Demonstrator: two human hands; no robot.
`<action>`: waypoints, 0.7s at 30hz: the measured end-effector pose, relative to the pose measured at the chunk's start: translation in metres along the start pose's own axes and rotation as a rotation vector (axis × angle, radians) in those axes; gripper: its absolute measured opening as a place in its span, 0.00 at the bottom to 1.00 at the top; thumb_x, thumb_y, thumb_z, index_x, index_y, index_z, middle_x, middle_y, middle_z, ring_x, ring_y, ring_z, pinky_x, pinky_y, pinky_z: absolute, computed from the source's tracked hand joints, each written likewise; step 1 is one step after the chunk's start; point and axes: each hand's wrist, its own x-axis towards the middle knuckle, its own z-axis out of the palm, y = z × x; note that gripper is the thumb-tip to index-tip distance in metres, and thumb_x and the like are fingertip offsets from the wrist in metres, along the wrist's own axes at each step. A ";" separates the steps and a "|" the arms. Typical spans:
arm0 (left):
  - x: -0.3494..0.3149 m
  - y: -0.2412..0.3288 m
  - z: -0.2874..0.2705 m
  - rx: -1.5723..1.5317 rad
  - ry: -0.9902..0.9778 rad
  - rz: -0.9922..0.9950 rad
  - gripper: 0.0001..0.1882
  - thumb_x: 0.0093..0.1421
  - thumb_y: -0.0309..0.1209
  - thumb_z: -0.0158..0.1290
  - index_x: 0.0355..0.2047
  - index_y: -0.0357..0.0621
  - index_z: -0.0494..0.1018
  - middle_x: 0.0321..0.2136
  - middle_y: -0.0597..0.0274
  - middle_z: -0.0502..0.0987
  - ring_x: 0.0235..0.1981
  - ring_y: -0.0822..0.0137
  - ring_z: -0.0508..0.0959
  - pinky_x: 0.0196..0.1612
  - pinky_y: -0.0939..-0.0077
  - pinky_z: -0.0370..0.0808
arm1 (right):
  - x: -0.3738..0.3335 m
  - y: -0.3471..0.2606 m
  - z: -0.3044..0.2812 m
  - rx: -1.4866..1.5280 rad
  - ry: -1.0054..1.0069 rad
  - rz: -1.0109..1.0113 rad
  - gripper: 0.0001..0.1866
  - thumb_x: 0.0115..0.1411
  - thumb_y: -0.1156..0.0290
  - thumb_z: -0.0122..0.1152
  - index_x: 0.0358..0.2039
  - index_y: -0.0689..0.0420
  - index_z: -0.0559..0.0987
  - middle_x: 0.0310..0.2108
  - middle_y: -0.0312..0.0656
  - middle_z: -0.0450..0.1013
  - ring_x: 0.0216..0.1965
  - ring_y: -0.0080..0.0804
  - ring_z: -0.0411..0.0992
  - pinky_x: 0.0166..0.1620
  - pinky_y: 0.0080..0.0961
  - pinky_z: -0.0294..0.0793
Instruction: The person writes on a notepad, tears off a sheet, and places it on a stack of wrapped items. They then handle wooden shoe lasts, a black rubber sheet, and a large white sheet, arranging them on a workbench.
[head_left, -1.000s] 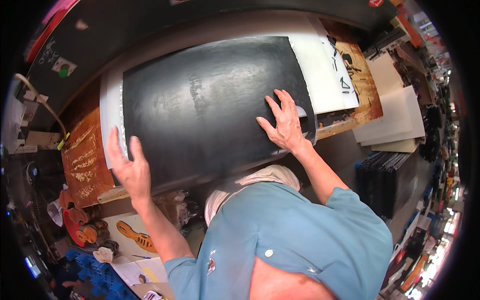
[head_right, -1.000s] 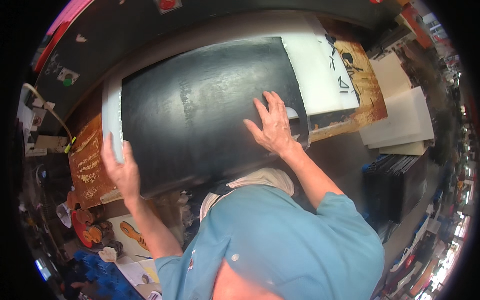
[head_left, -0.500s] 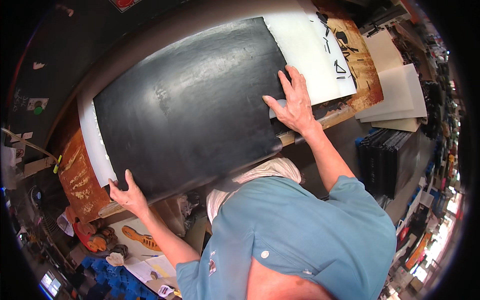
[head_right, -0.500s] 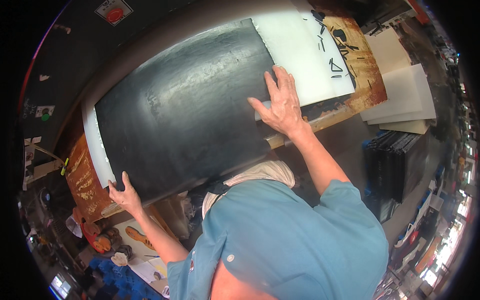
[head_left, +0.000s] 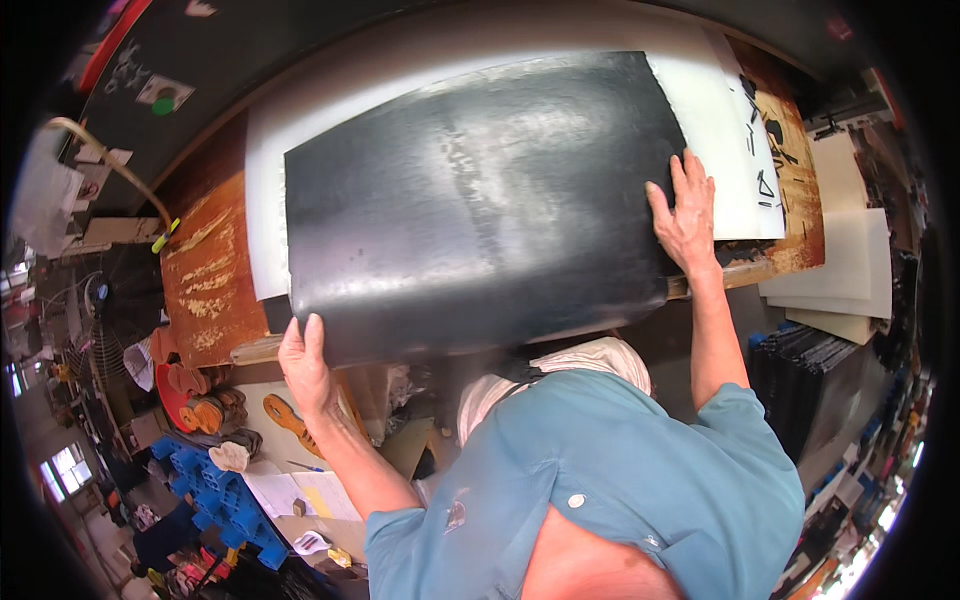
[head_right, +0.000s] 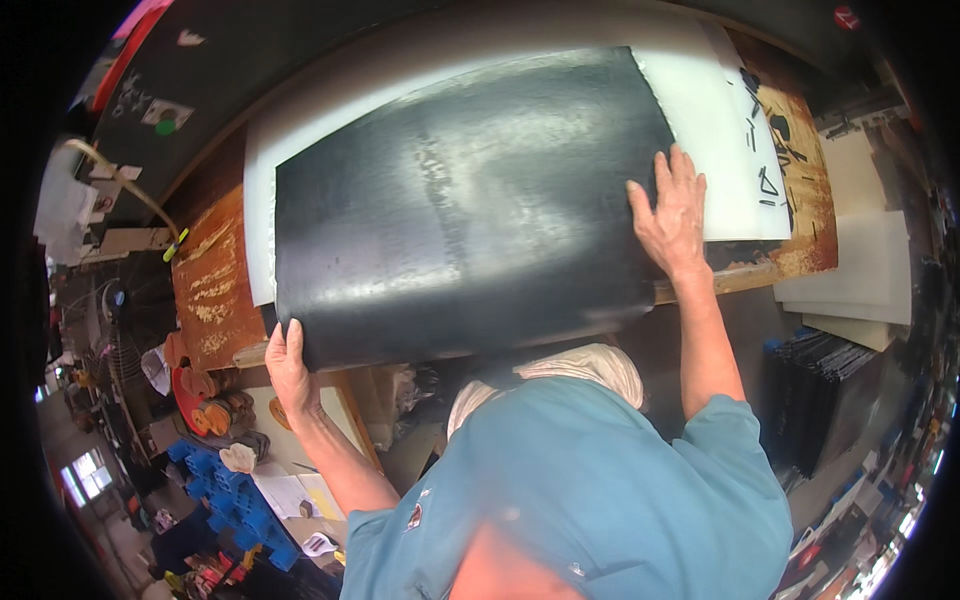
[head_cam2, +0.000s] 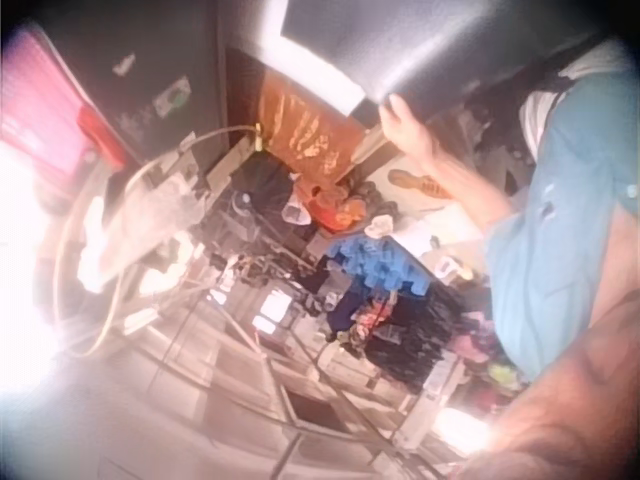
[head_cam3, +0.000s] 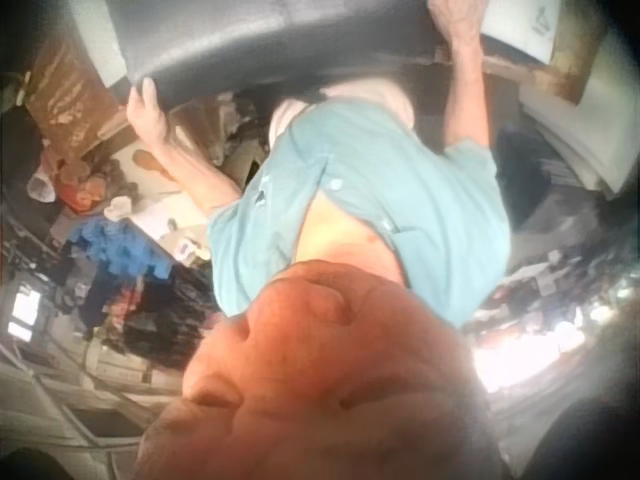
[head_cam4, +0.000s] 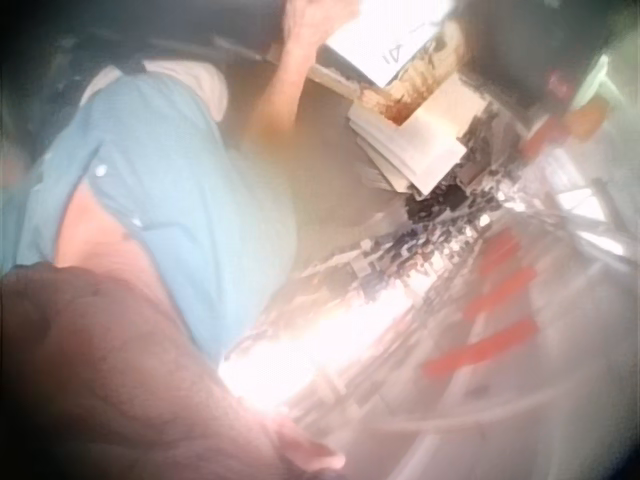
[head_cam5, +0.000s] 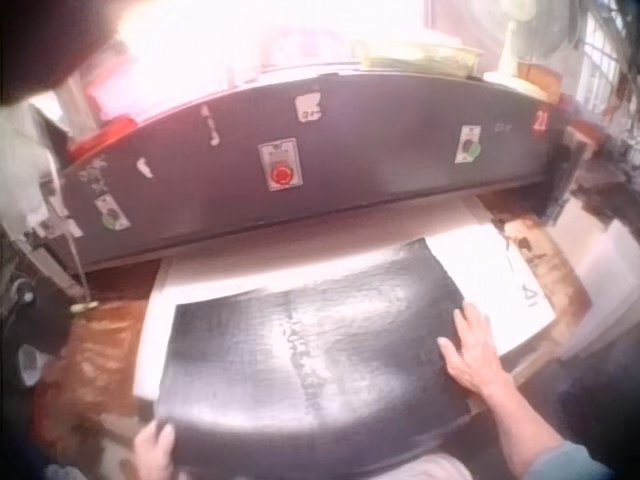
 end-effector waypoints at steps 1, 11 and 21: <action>-0.005 0.005 0.001 -0.044 -0.031 0.010 0.11 0.75 0.30 0.57 0.51 0.37 0.80 0.43 0.65 0.85 0.40 0.77 0.80 0.47 0.79 0.77 | 0.000 -0.002 0.003 -0.018 0.001 0.012 0.34 0.71 0.56 0.59 0.67 0.71 0.71 0.73 0.66 0.59 0.75 0.63 0.55 0.76 0.59 0.49; -0.035 -0.004 0.018 -0.004 0.081 0.072 0.13 0.75 0.31 0.56 0.51 0.33 0.80 0.42 0.67 0.83 0.41 0.76 0.76 0.48 0.77 0.74 | -0.023 -0.073 0.011 -0.006 -0.009 -0.019 0.35 0.71 0.52 0.61 0.66 0.68 0.73 0.72 0.69 0.59 0.74 0.67 0.54 0.76 0.55 0.50; -0.079 0.034 0.022 0.068 -0.144 0.310 0.14 0.70 0.27 0.60 0.54 0.34 0.79 0.40 0.60 0.86 0.36 0.70 0.83 0.44 0.74 0.79 | -0.041 -0.212 -0.042 0.732 -0.322 -0.173 0.28 0.71 0.59 0.63 0.65 0.63 0.75 0.67 0.54 0.71 0.69 0.50 0.68 0.71 0.39 0.64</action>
